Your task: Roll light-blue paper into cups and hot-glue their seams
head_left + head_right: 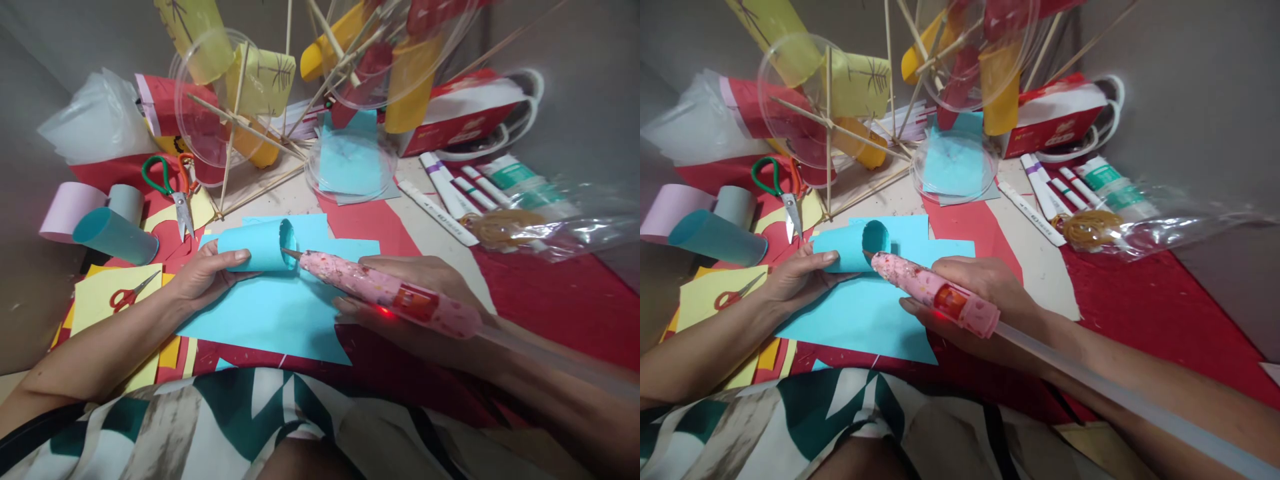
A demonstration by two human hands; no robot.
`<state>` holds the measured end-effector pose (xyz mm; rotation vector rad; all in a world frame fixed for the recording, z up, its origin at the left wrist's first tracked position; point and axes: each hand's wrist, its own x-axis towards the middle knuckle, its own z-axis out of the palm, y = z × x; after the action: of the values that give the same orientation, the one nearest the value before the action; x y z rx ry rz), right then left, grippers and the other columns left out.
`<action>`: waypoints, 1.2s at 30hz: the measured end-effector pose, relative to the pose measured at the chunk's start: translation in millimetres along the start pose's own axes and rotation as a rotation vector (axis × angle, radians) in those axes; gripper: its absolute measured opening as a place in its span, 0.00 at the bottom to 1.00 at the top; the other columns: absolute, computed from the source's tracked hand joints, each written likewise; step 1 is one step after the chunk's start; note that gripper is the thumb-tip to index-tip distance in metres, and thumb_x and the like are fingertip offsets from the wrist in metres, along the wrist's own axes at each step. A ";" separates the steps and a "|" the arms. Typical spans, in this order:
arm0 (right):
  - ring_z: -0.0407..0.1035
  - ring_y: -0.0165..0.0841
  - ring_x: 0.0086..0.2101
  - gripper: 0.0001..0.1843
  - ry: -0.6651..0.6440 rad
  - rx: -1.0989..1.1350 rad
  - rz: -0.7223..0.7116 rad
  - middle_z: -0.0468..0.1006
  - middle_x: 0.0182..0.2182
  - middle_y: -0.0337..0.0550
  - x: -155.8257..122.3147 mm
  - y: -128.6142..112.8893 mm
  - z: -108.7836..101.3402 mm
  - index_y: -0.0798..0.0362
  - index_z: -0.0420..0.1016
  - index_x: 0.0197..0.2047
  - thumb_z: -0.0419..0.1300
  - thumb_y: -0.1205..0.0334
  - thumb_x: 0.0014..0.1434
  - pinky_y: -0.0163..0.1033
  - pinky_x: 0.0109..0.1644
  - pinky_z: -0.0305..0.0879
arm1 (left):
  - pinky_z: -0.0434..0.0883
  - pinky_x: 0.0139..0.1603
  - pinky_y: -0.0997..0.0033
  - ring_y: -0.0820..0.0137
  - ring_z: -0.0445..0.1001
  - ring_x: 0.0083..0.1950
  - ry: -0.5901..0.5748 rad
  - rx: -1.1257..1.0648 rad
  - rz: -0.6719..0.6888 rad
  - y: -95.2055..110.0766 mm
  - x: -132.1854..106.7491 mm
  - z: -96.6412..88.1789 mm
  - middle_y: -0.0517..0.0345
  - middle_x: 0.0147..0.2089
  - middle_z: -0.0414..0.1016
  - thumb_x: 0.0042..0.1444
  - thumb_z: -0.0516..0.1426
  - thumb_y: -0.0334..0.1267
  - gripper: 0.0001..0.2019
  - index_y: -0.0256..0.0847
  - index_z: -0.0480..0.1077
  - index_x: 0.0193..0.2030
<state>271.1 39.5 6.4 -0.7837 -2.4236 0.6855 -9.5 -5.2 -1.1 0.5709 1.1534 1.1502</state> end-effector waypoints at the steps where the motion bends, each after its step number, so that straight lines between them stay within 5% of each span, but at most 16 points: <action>1: 0.69 0.31 0.24 0.19 0.008 0.012 -0.015 0.73 0.23 0.39 0.8 -0.4 -0.2 0.51 0.75 0.30 0.57 0.50 0.70 0.38 0.27 0.63 | 0.75 0.64 0.40 0.51 0.84 0.49 0.000 0.001 -0.001 -0.1 0.1 0.0 0.51 0.36 0.86 0.43 0.74 0.33 0.13 0.36 0.80 0.36; 12: 0.69 0.33 0.24 0.20 -0.001 0.046 0.010 0.74 0.23 0.39 -0.9 2.3 1.6 0.47 0.74 0.29 0.56 0.46 0.69 0.40 0.30 0.65 | 0.74 0.64 0.39 0.51 0.84 0.48 -0.005 0.007 -0.005 0.1 0.2 0.6 0.50 0.37 0.85 0.44 0.74 0.33 0.13 0.36 0.80 0.37; 19: 0.69 0.31 0.25 0.17 -0.017 0.045 -0.033 0.75 0.24 0.40 0.3 1.9 1.4 0.50 0.72 0.27 0.58 0.55 0.68 0.38 0.29 0.63 | 0.76 0.63 0.40 0.51 0.84 0.48 -0.003 0.008 -0.007 0.1 0.2 0.2 0.49 0.38 0.86 0.43 0.74 0.34 0.14 0.35 0.80 0.37; 25: 0.60 0.25 0.20 0.18 0.068 0.010 -0.104 0.63 0.18 0.32 0.6 4.4 5.6 0.51 0.67 0.25 0.60 0.58 0.66 0.34 0.24 0.54 | 0.82 0.56 0.51 0.58 0.85 0.44 -0.008 -0.004 -0.011 1.1 0.9 1.5 0.52 0.36 0.86 0.42 0.75 0.34 0.16 0.35 0.81 0.38; 32: 0.66 0.29 0.24 0.19 0.010 -0.051 -0.061 0.71 0.22 0.36 -3.3 4.7 5.9 0.51 0.72 0.28 0.56 0.52 0.69 0.37 0.29 0.59 | 0.82 0.55 0.53 0.61 0.84 0.41 0.017 -0.016 -0.027 1.9 0.4 1.1 0.51 0.37 0.86 0.41 0.75 0.33 0.18 0.34 0.80 0.40; 36: 0.62 0.27 0.23 0.22 0.027 -0.058 -0.086 0.67 0.21 0.33 -1.0 4.1 4.6 0.51 0.69 0.27 0.54 0.50 0.71 0.34 0.28 0.57 | 0.82 0.56 0.53 0.62 0.84 0.41 0.033 -0.037 -0.036 2.6 -0.4 1.8 0.54 0.37 0.85 0.41 0.75 0.32 0.17 0.34 0.80 0.39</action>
<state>270.7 40.3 0.2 -0.7021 -2.4468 0.5707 -8.9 -4.3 1.8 0.5025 1.1644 1.1513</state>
